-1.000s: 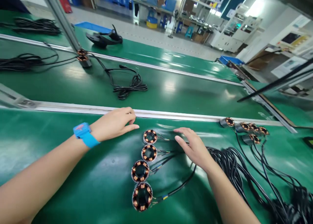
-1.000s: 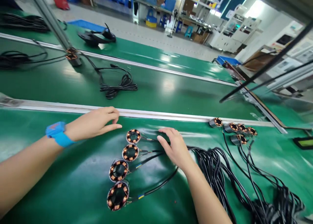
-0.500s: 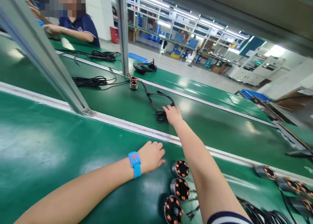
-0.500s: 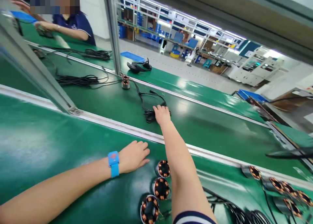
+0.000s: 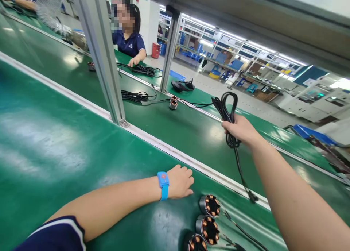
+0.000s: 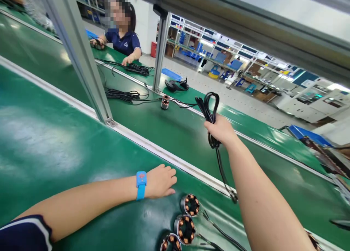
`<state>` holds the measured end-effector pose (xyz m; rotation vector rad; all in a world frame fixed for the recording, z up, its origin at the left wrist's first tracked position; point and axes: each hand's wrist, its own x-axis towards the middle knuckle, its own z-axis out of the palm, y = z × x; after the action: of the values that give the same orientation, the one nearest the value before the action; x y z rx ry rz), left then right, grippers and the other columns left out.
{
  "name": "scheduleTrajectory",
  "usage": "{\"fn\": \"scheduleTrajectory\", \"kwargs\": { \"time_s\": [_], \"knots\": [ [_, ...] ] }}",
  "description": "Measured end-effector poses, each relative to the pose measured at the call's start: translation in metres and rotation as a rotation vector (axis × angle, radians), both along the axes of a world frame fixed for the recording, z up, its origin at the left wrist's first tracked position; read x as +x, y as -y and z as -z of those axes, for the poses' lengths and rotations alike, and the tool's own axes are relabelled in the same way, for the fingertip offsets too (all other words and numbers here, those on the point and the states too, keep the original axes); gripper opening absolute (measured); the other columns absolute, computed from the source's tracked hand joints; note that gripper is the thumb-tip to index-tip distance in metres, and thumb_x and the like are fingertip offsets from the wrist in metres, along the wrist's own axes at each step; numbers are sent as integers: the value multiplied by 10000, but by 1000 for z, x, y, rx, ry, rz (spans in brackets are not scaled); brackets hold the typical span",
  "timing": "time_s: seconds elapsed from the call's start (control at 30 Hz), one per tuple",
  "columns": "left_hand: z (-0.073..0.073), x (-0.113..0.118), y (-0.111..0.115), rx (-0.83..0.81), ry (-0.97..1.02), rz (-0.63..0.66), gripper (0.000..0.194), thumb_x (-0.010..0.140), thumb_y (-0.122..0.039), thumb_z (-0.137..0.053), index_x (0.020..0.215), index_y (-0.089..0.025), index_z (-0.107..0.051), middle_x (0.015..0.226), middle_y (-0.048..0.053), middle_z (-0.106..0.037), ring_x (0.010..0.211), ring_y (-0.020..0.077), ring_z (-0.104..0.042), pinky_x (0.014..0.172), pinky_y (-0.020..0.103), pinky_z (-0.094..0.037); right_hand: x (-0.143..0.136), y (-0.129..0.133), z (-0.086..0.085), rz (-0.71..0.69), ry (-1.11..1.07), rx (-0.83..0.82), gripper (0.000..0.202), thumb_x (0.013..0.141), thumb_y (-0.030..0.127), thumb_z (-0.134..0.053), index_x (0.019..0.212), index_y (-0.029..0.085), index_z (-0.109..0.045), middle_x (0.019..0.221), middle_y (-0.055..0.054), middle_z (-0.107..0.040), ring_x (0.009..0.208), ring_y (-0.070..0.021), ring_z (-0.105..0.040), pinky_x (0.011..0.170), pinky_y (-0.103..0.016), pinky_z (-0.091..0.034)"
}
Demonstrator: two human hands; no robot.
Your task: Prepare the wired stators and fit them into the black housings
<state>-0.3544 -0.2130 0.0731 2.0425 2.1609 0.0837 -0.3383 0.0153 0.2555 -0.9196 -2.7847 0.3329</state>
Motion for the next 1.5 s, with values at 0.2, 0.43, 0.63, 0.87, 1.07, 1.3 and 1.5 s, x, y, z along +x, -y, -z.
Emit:
{"fn": "scheduleTrajectory", "kwargs": {
  "time_s": [0.2, 0.43, 0.63, 0.87, 1.07, 1.3, 1.5],
  "knots": [
    [3, -4, 5, 31, -4, 13, 363, 1009, -497, -634, 1113, -155, -694, 1092, 135, -679, 1031, 302, -657, 857, 420, -523, 6, 36, -50, 71, 124, 449, 337, 875, 377, -599, 1097, 151, -715, 951, -168, -733, 891, -334, -709, 746, -424, -554],
    [4, -10, 2, 79, 47, -11, 283, 975, -443, -689, 1009, -162, -685, 1019, 107, -693, 967, 279, -682, 817, 373, -512, 64, 55, -89, 67, 237, 632, 358, 874, 472, -682, 1060, 167, -708, 853, -138, -701, 956, -359, -708, 832, -501, -536],
    [-4, -34, -6, 183, 95, -124, 180, 953, -381, -697, 952, -203, -665, 975, 49, -687, 937, 250, -681, 837, 353, -538, 158, 77, -109, 197, 539, 810, 266, 807, 442, -737, 941, 216, -698, 604, -89, -633, 630, -339, -697, 550, -372, -446],
    [-27, -103, -82, 258, 63, -376, 968, 861, -458, -759, 1647, -221, -248, 1682, 253, -196, 1490, 492, -366, 1154, 604, -409, 306, 75, -86, 270, 506, 776, 216, 790, 491, -691, 913, 315, -715, 496, -58, -631, 422, -346, -636, 424, -332, -232],
    [-42, -100, -160, -8, 57, -73, 762, 711, -399, -823, 1431, -261, -616, 1259, 129, -689, 1105, 345, -707, 955, 388, -563, 399, 75, -17, 348, 468, 442, 362, 828, 558, -613, 1030, 308, -779, 695, -89, -763, 620, -418, -746, 479, -444, -500],
    [-57, -62, -179, -9, -49, 50, 529, 790, -394, -715, 1269, -174, -678, 1650, 180, -375, 952, 338, -734, 903, 466, -583, 458, 101, -10, 374, 354, -226, 477, 901, 569, -617, 1247, 285, -780, 1150, -79, -802, 1050, -343, -772, 909, -448, -632],
    [-55, 7, -155, -77, -17, 144, 670, 780, -543, -769, 1349, -213, -644, 1738, 189, -184, 1097, 458, -722, 979, 548, -580, 552, 114, -77, 630, 163, -140, 495, 722, 747, -773, 1033, 370, -851, 1090, -131, -804, 989, -347, -775, 845, -462, -642]
  ]
}}
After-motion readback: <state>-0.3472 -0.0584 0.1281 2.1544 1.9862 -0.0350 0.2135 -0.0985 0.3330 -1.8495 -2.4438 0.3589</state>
